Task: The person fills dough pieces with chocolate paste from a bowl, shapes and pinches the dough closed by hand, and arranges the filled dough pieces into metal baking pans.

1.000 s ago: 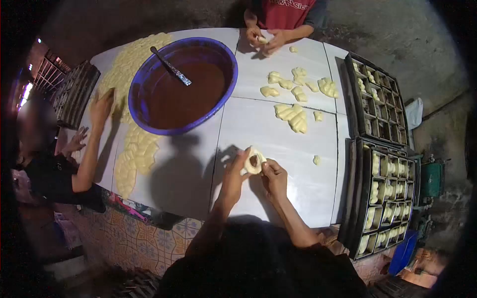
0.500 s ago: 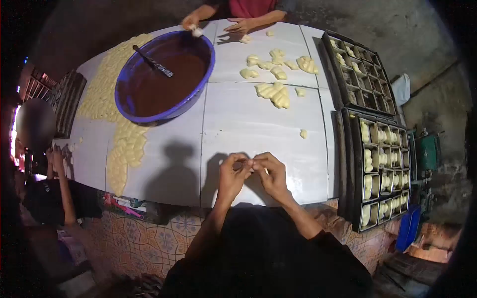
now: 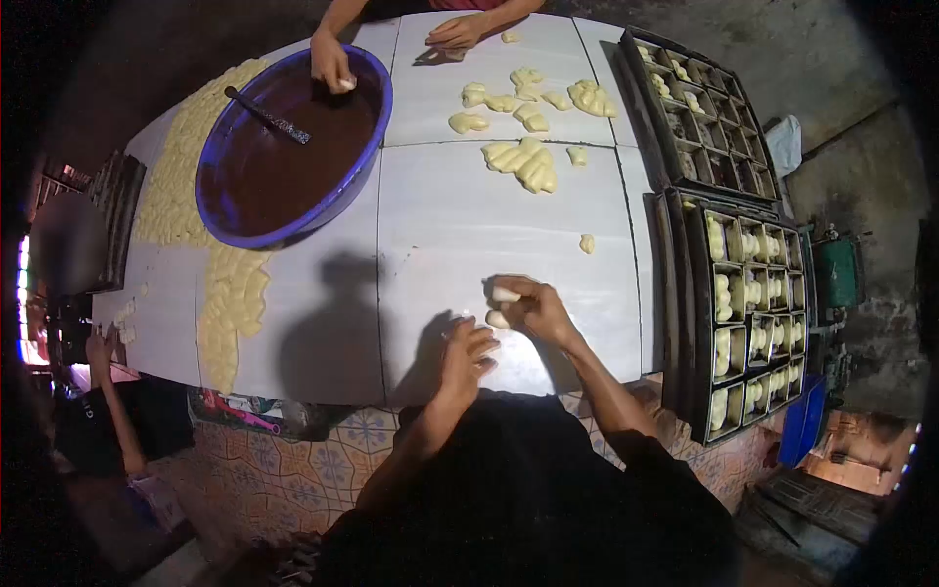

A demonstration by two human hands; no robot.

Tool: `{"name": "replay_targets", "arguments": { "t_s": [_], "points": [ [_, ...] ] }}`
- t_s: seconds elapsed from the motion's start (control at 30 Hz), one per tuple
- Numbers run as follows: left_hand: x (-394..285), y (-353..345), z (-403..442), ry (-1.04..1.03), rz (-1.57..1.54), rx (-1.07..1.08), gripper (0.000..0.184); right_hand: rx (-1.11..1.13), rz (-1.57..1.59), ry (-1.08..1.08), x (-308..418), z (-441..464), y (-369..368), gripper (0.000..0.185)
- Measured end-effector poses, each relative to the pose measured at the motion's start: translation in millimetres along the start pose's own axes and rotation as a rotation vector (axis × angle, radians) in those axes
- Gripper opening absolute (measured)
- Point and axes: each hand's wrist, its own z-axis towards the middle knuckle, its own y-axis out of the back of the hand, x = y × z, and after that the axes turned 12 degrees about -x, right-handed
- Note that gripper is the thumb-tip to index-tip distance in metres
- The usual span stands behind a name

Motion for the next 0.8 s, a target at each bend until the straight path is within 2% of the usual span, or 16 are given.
{"name": "replay_targets", "arguments": {
  "t_s": [0.03,0.07,0.1,0.17,0.23,0.3,0.37,0.4,0.43,0.47,0.53,0.6,0.63,0.7,0.73,0.8],
  "points": [
    [-7.9,-12.1,-8.0,0.178,-0.059,-0.023,0.053,0.099,0.017,-0.029,-6.8,7.3,1.0,0.033],
    [1.4,-10.1,5.6,0.216,-0.157,0.040,0.053,0.141,-0.022,0.086,-13.9,11.4,0.8,0.031],
    [1.2,-11.9,8.8,0.217,-0.161,0.032,0.053,0.150,-0.019,0.082,-21.8,12.6,-2.3,0.031],
    [2.7,-18.2,14.3,0.198,-0.275,0.037,0.060,-0.127,0.029,0.040,-8.6,13.0,-4.9,0.032],
    [12.8,-12.2,22.6,0.179,-0.300,0.060,0.064,0.192,-0.211,0.144,-1.2,18.4,6.0,0.029],
    [8.8,-8.8,20.6,0.181,-0.145,0.071,0.064,0.192,-0.312,0.140,2.6,23.7,18.4,0.029],
    [1.0,-6.1,10.6,0.172,-0.052,0.045,0.057,-0.272,-0.510,0.286,-2.9,32.5,45.8,0.035],
    [-6.2,-7.1,0.7,0.020,0.017,-0.049,0.052,-0.257,-0.751,0.353,-23.0,48.9,72.9,0.040],
    [-10.5,-4.9,-4.8,-0.133,0.088,-0.145,0.048,-0.427,-0.870,0.352,-13.8,47.9,83.5,0.040],
    [-11.4,-0.8,-5.0,-0.269,0.042,-0.062,0.039,-0.422,-0.888,0.304,-19.8,51.6,94.4,0.038],
    [-18.2,-4.5,-1.7,-0.325,0.066,0.010,0.034,-0.423,-0.906,0.255,-34.5,53.6,100.1,0.037],
    [-28.0,-13.3,-3.9,-0.428,0.090,0.087,0.024,-0.305,-0.760,0.238,-44.7,57.0,101.0,0.035],
    [-28.9,-12.3,-1.0,-0.442,0.081,0.088,0.024,-0.270,-0.695,0.052,-23.5,56.7,97.6,0.039],
    [-30.3,-6.2,7.0,-0.542,0.112,0.101,0.023,-0.381,-0.964,0.240,-8.5,59.6,89.0,0.040],
    [-32.3,-5.7,6.3,-0.546,0.117,0.058,0.021,-0.385,-0.961,0.252,-12.4,70.6,89.7,0.040],
    [-38.9,-2.1,-1.2,-0.563,0.141,0.043,0.021,-0.615,-1.010,0.319,-29.3,97.5,92.0,0.042]
  ]
}}
